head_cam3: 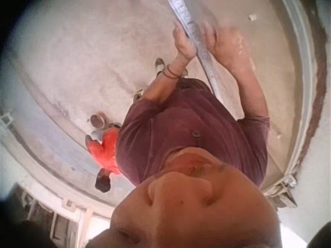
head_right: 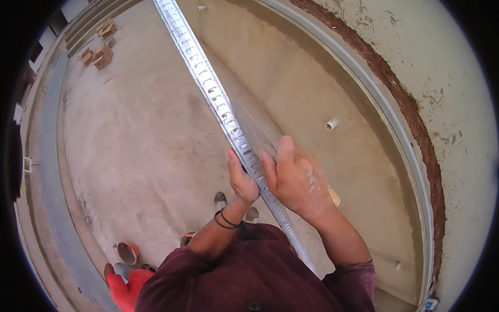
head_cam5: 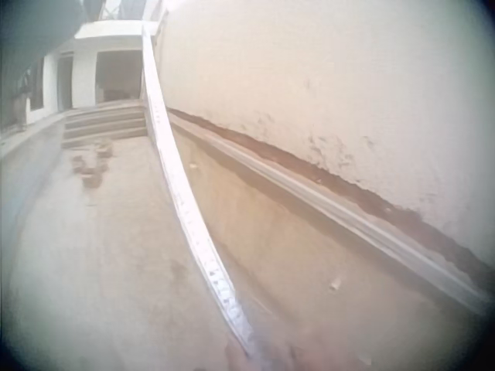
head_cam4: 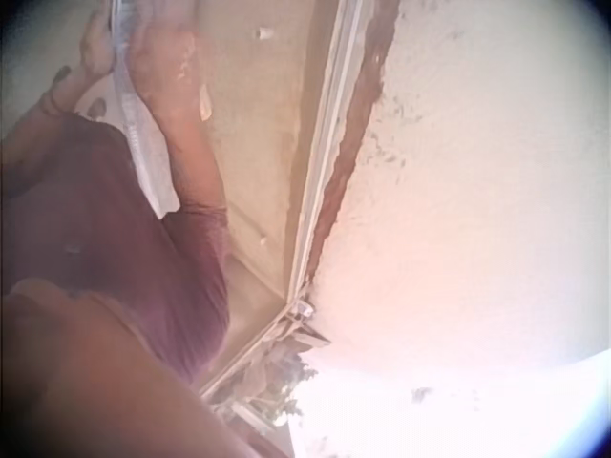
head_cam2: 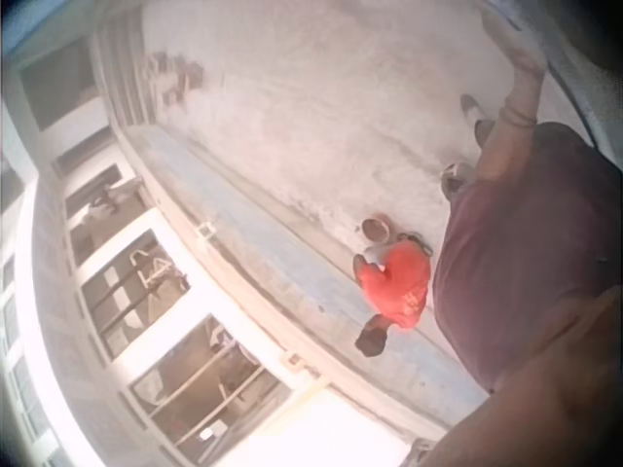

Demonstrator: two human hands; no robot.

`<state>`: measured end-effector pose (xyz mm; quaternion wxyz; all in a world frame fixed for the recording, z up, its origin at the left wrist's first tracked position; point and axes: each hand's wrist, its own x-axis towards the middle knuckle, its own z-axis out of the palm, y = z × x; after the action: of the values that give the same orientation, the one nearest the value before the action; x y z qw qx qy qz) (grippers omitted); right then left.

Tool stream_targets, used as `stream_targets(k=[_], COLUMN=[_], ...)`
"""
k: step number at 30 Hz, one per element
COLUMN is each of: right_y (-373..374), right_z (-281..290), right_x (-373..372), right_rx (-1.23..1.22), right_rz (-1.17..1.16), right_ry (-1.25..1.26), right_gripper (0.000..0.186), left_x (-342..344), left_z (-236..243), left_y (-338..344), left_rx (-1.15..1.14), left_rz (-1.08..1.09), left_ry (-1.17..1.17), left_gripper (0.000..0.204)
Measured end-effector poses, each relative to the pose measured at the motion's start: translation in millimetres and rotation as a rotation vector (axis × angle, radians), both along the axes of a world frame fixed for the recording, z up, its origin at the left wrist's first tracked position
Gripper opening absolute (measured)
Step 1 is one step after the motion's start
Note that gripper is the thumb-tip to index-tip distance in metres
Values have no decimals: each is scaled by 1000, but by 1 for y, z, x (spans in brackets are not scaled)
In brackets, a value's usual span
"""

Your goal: The person uses a trowel to scrape debris from a metal corner profile, wipes it with their hand, applies liquid with a brush, and wipes it again.

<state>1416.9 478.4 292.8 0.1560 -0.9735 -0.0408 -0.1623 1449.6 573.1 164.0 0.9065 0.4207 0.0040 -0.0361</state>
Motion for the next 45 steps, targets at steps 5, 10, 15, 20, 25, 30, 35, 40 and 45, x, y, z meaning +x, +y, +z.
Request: stream_targets(k=[5,10,15,20,25,30,35,40,45], right_y=[17,-12,35,66,20,-22,-11,0,4], right_z=[28,-22,65,82,30,-25,-58,-63,-51], right_x=[55,3,141,137,25,-38,-66,-59,-45], right_rx=[-25,-25,52,-144,379,961,988,872,915], right_rz=[15,37,56,110,162,-14,-76,-2,64], right_ry=[-8,57,-43,160,-238,136,120,120,144], right_gripper=[31,31,32,31,19,31,49,57,70], left_x=[5,29,20,13,33,45,52,56,56], left_z=[-3,-20,-14,-7,-18,0,-10,-24,-23], left_y=[10,6,-2,-20,9,12,9,14,17], left_rx=[-137,-8,-112,-73,-77,-151,-154,-111,-135], left_rz=[-125,37,-128,-121,-20,-175,-119,-55,-110], left_ry=[-72,-5,9,-2,-38,44,40,17,-5], left_gripper=[60,63,72,68,67,68,69,70,70])
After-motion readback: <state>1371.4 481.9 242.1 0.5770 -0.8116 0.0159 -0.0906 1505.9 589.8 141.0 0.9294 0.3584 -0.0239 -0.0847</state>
